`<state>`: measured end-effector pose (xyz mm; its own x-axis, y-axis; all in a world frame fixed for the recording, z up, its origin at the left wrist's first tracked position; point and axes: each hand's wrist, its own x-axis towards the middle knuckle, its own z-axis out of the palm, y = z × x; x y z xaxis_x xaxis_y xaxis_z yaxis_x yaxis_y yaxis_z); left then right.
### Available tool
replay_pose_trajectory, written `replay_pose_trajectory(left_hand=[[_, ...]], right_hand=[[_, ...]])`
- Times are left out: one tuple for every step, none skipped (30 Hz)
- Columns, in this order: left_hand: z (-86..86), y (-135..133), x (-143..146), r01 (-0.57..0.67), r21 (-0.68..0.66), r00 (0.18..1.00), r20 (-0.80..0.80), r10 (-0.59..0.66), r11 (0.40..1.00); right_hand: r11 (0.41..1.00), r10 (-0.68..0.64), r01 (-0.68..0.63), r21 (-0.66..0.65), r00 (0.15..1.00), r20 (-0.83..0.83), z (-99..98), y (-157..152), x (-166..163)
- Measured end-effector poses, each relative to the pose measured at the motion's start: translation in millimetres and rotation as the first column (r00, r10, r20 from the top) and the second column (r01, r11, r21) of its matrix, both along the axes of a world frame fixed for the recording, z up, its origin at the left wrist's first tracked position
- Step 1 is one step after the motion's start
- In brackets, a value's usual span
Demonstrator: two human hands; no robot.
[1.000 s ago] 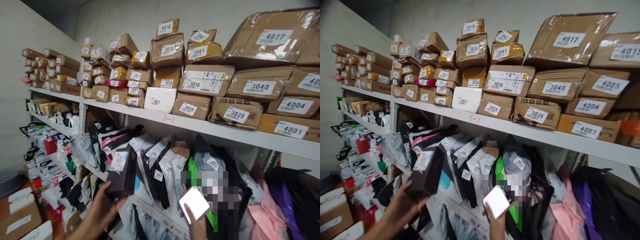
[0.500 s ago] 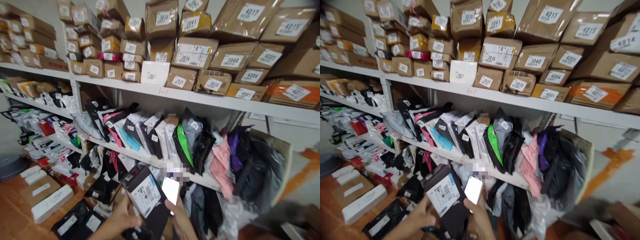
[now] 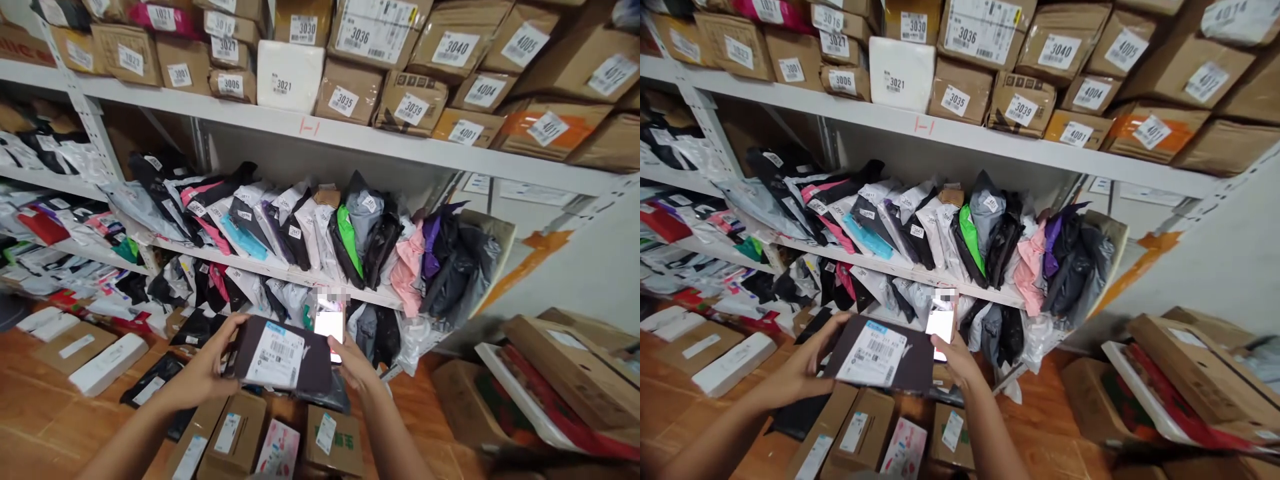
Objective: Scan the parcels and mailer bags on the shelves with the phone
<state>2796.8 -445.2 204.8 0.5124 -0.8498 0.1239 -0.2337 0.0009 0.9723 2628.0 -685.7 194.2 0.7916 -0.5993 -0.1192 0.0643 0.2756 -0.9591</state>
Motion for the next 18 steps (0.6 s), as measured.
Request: replay_pose_trajectory(left_hand=[[-4.8,-3.2,1.7,-0.031,-0.039,0.998,-0.058,0.029,0.999],[-8.7,-6.5,3.9,-0.069,-0.070,0.992,-0.109,0.061,0.995],[-11.9,-9.6,6.5,-0.115,-0.096,0.984,-0.147,0.100,0.989],[-14.5,-12.6,9.3,-0.161,-0.116,0.975,-0.170,0.140,0.980],[-16.8,-15.3,12.2,-0.199,-0.128,0.968,-0.183,0.175,0.971],[-19.1,-17.8,15.1,-0.229,-0.135,0.961,-0.187,0.202,0.964],[-21.3,-20.4,17.6,-0.247,-0.141,0.958,-0.183,0.220,0.959],[-23.4,-23.1,19.8,-0.261,-0.152,0.957,-0.174,0.234,0.953],[-25.4,-26.0,21.5,-0.271,-0.163,0.956,-0.164,0.244,0.949],[-27.2,-29.2,22.6,-0.279,-0.173,0.955,-0.156,0.254,0.945],[-28.5,-32.6,23.1,-0.287,-0.182,0.953,-0.155,0.261,0.940],[-29.5,-36.2,23.1,-0.291,-0.191,0.952,-0.160,0.262,0.938],[-30.2,-39.8,22.7,-0.289,-0.199,0.951,-0.168,0.258,0.936],[-30.7,-43.4,22.1,-0.282,-0.210,0.953,-0.176,0.248,0.936],[-31.1,-46.9,21.5,-0.275,-0.227,0.955,-0.178,0.238,0.934],[-31.7,-50.2,21.0,-0.274,-0.247,0.956,-0.173,0.236,0.929],[-32.5,-53.4,20.9,-0.276,-0.259,0.957,-0.162,0.240,0.926],[-33.8,-56.4,21.2,-0.282,-0.265,0.957,-0.151,0.249,0.922]], right_hand=[[1.000,-0.027,0.027,-0.009,0.999,-0.018,-2.5,-0.3,-5.9],[0.999,-0.050,0.049,-0.020,0.998,-0.038,-4.8,-0.1,-12.8],[0.997,-0.066,0.064,-0.032,0.996,-0.052,-7.0,1.2,-20.5],[0.997,-0.071,0.069,-0.038,0.996,-0.052,-9.0,3.9,-28.9],[0.997,-0.064,0.063,-0.034,0.997,-0.042,-11.0,8.4,-37.7],[0.999,-0.039,0.039,-0.015,0.999,-0.007,-13.3,14.6,-46.4],[1.000,0.002,-0.003,0.024,0.999,0.035,-15.9,22.6,-54.4],[0.996,0.049,-0.054,0.071,0.996,0.072,-18.8,31.9,-61.2],[0.988,0.092,-0.103,0.118,0.991,0.097,-21.8,42.1,-66.1],[0.975,0.130,-0.147,0.168,0.985,0.112,-24.7,52.7,-68.9],[0.958,0.166,-0.189,0.214,0.979,0.120,-27.2,63.0,-69.3],[0.939,0.204,-0.231,0.252,0.970,0.131,-28.9,72.6,-67.5],[0.918,0.244,-0.277,0.282,0.958,0.149,-29.5,80.9,-64.0],[0.895,0.286,-0.328,0.303,0.942,0.174,-29.1,87.8,-59.3],[0.869,0.331,-0.381,0.315,0.922,0.202,-27.8,93.2,-54.0],[0.843,0.376,-0.433,0.319,0.899,0.225,-25.9,97.3,-48.7],[0.817,0.422,-0.481,0.317,0.875,0.239,-24.1,100.4,-43.6],[0.792,0.467,-0.525,0.310,0.850,0.245,-22.9,102.9,-39.1]])
